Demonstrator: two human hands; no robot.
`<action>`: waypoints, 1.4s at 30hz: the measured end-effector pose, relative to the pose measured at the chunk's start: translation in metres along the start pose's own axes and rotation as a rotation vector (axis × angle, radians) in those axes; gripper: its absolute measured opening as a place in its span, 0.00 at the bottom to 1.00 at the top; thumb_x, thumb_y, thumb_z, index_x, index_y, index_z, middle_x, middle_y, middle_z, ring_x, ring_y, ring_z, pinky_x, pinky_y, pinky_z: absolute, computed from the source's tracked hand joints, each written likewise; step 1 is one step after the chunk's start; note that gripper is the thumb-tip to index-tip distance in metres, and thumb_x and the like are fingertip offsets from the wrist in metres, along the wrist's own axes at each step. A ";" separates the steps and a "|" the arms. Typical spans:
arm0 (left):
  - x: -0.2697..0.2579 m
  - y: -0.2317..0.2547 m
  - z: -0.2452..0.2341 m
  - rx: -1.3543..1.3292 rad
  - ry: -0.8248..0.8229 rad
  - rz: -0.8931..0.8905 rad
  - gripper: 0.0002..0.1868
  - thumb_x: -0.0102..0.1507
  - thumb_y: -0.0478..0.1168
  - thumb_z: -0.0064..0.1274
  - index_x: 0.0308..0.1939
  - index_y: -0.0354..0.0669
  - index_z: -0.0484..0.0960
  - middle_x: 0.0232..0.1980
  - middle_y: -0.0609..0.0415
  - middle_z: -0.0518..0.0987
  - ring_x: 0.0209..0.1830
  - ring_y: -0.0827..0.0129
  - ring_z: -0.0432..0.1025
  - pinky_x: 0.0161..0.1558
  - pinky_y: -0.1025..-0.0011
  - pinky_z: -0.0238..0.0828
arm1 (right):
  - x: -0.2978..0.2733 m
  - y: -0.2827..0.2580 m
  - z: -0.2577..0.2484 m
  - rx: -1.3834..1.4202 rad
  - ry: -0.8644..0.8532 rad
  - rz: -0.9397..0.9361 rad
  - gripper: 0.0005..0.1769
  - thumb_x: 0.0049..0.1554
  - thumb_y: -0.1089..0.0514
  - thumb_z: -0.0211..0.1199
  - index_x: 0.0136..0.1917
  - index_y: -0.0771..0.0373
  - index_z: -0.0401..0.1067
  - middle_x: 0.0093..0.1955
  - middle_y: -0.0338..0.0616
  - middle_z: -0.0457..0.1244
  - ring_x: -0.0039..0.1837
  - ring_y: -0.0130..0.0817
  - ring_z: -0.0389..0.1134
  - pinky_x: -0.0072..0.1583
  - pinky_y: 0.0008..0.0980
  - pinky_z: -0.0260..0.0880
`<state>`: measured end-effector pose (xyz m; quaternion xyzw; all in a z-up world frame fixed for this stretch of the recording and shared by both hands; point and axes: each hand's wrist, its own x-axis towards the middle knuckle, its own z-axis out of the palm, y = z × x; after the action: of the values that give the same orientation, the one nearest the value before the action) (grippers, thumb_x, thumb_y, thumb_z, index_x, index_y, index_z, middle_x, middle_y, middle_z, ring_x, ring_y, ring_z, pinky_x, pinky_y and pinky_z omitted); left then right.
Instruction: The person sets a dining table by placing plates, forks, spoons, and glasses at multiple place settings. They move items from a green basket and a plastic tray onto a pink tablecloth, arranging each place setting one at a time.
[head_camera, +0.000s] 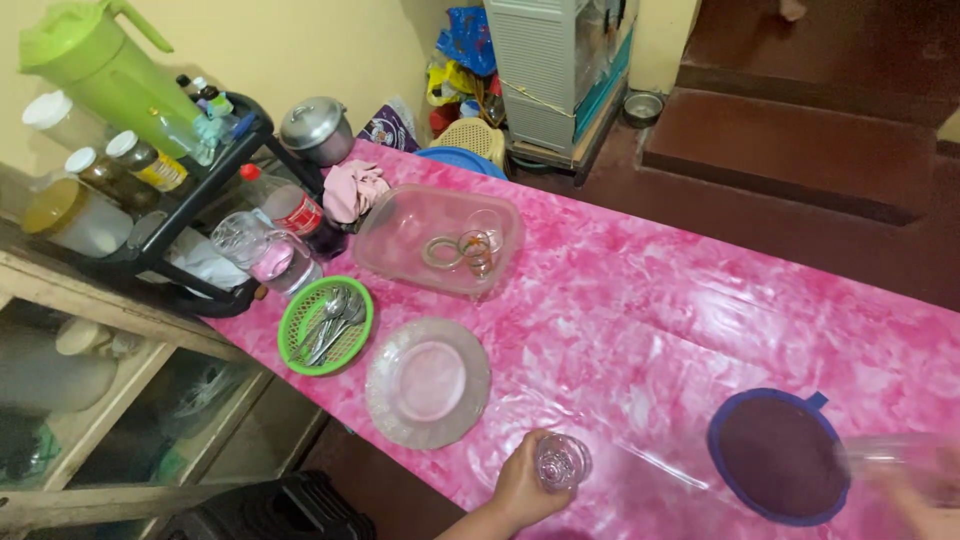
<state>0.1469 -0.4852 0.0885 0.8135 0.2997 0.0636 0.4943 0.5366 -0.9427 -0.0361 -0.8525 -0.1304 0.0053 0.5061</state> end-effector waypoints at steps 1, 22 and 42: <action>0.000 0.002 -0.003 -0.013 -0.022 -0.049 0.46 0.43 0.50 0.69 0.65 0.59 0.67 0.58 0.56 0.82 0.58 0.62 0.78 0.53 0.68 0.75 | -0.017 0.010 0.029 0.016 -0.014 -0.013 0.53 0.33 0.70 0.79 0.73 0.74 0.71 0.62 0.65 0.67 0.59 0.50 0.69 0.63 0.42 0.67; 0.143 -0.093 -0.204 -0.449 0.436 0.094 0.45 0.46 0.46 0.76 0.64 0.45 0.69 0.59 0.53 0.81 0.61 0.65 0.76 0.63 0.69 0.72 | -0.185 -0.321 0.271 0.071 -0.108 0.286 0.57 0.30 0.74 0.78 0.74 0.61 0.70 0.67 0.52 0.65 0.64 0.35 0.67 0.67 0.28 0.63; 0.468 -0.162 -0.289 -0.106 0.715 -0.134 0.49 0.41 0.45 0.76 0.66 0.55 0.71 0.60 0.50 0.81 0.59 0.55 0.76 0.60 0.62 0.69 | -0.252 -0.357 0.322 0.152 0.186 0.343 0.61 0.28 0.79 0.78 0.76 0.69 0.66 0.63 0.61 0.64 0.60 0.47 0.71 0.58 0.39 0.74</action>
<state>0.3429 0.0473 0.0070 0.6919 0.5023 0.3268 0.4027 0.1702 -0.5605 0.0839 -0.8183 0.0646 0.0223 0.5707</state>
